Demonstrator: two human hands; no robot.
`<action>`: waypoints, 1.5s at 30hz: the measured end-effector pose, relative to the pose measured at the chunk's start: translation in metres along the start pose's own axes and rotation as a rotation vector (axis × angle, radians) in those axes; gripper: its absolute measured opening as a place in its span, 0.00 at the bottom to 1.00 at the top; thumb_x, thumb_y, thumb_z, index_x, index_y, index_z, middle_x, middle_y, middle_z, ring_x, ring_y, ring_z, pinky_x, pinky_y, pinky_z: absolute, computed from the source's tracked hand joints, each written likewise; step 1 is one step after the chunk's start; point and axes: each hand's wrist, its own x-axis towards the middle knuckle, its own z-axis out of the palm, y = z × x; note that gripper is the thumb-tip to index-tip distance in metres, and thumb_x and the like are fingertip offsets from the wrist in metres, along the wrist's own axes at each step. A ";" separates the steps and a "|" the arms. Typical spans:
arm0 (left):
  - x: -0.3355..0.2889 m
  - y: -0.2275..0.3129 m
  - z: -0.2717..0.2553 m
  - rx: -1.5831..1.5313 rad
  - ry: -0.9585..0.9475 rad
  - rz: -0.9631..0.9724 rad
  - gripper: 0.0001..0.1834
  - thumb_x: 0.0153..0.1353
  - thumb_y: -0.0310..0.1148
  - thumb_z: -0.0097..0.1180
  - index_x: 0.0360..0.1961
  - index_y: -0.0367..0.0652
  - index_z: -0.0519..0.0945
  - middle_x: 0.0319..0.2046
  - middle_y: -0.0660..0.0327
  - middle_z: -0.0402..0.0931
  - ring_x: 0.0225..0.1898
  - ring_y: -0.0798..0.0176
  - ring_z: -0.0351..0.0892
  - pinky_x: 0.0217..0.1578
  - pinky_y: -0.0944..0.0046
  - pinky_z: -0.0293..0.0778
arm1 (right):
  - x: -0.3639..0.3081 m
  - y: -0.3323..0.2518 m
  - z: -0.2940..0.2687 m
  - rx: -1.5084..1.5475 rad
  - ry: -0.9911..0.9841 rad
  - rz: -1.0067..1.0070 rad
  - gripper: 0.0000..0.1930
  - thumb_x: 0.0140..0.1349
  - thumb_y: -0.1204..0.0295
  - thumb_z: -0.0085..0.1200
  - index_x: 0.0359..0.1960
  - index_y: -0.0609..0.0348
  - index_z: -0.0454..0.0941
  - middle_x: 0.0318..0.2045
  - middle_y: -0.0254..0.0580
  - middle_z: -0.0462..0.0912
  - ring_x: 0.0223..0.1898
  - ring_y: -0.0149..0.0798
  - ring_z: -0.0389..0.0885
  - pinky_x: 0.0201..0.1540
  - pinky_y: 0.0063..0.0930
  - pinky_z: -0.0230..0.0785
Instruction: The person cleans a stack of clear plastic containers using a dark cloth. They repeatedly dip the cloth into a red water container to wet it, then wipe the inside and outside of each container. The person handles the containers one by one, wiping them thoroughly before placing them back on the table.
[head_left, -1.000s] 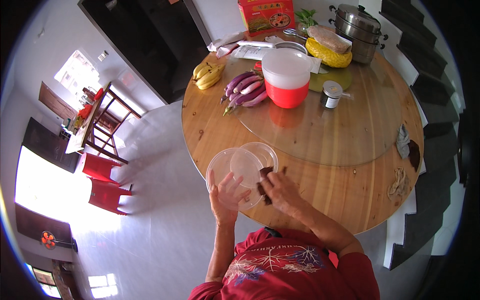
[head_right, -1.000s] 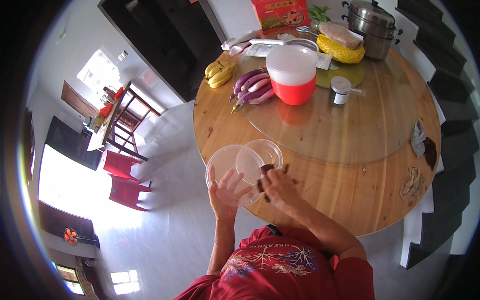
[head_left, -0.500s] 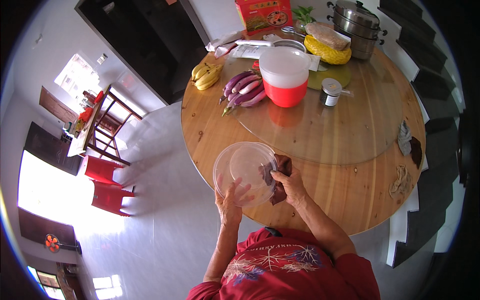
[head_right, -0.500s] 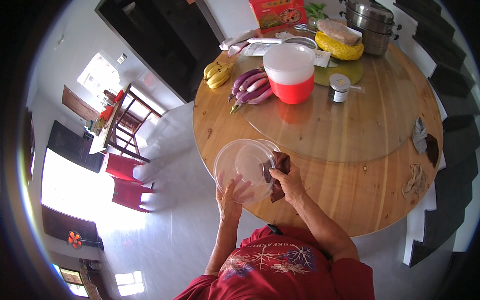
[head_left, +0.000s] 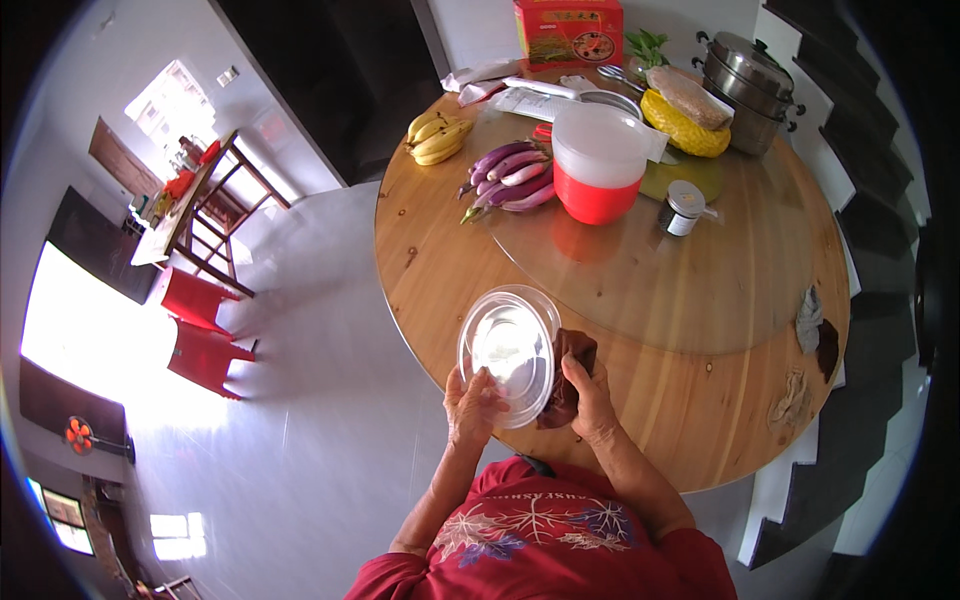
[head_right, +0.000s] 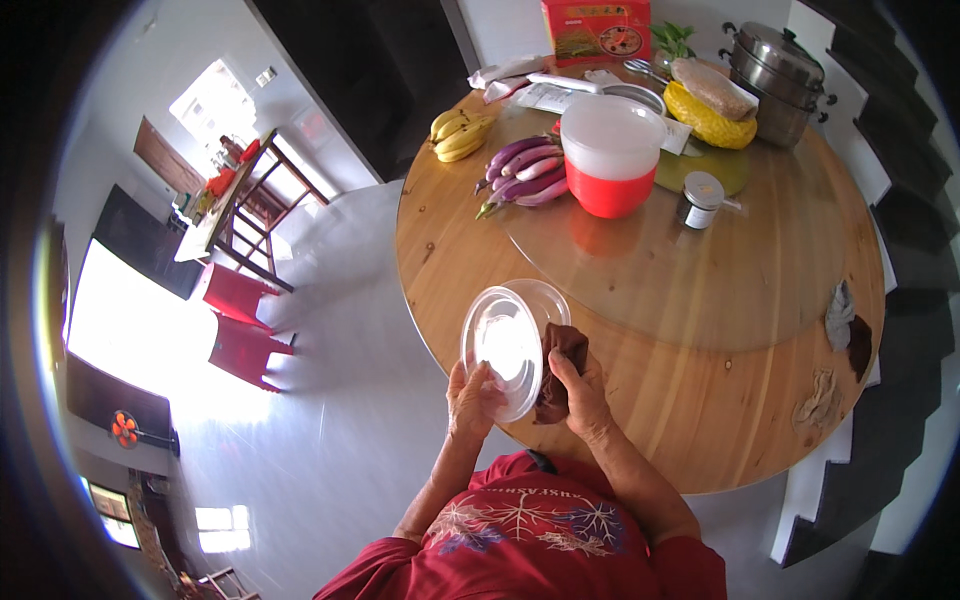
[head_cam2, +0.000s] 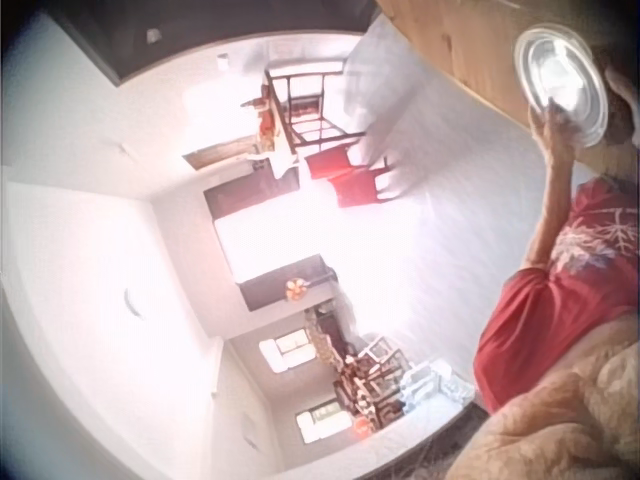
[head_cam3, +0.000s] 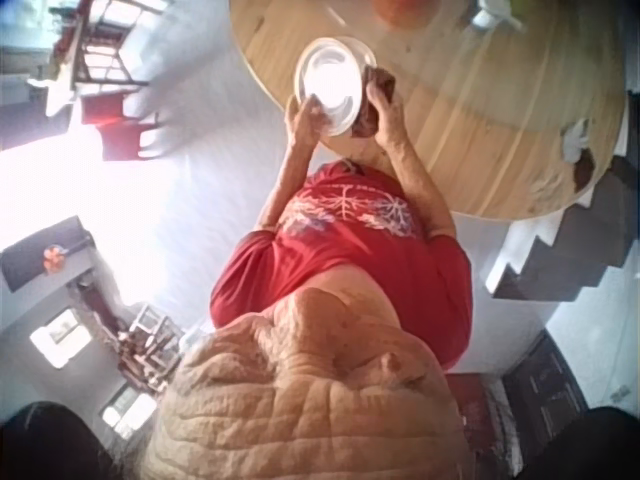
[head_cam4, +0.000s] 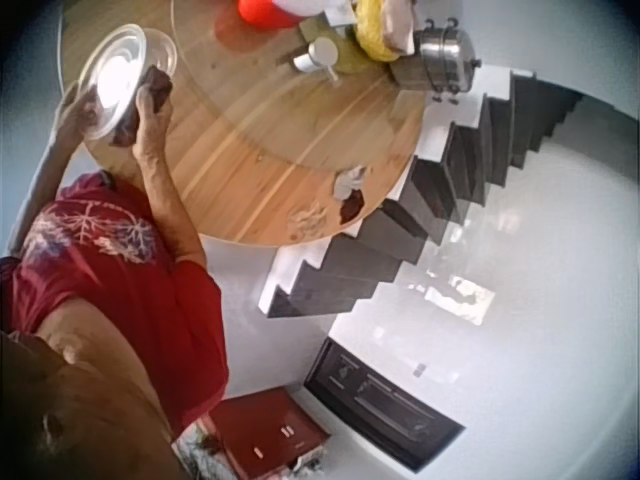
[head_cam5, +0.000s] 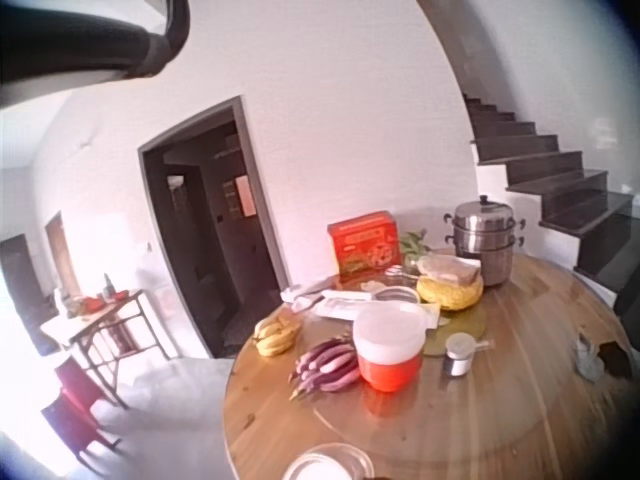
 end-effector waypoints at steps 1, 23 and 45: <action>-0.003 -0.002 0.003 -0.028 -0.025 -0.039 0.19 0.65 0.27 0.57 0.56 0.48 0.69 0.31 0.58 0.78 0.23 0.61 0.81 0.17 0.63 0.77 | 0.000 0.002 0.002 0.082 0.008 -0.010 0.22 0.62 0.64 0.58 0.55 0.57 0.71 0.48 0.34 0.76 0.50 0.29 0.74 0.53 0.27 0.68; 0.018 -0.003 -0.004 0.137 0.264 0.229 0.12 0.60 0.30 0.63 0.43 0.46 0.74 0.20 0.71 0.72 0.19 0.76 0.67 0.17 0.75 0.63 | -0.012 0.016 -0.023 0.169 -0.383 0.441 0.21 0.67 0.59 0.50 0.50 0.65 0.74 0.38 0.44 0.82 0.34 0.34 0.82 0.38 0.27 0.78; 0.108 -0.024 -0.009 1.339 0.397 0.517 0.28 0.45 0.37 0.71 0.47 0.41 0.74 0.42 0.54 0.71 0.49 0.50 0.70 0.49 0.51 0.68 | 0.015 0.022 -0.130 -1.443 0.261 -0.435 0.14 0.59 0.68 0.56 0.45 0.62 0.75 0.31 0.46 0.76 0.34 0.50 0.74 0.37 0.39 0.68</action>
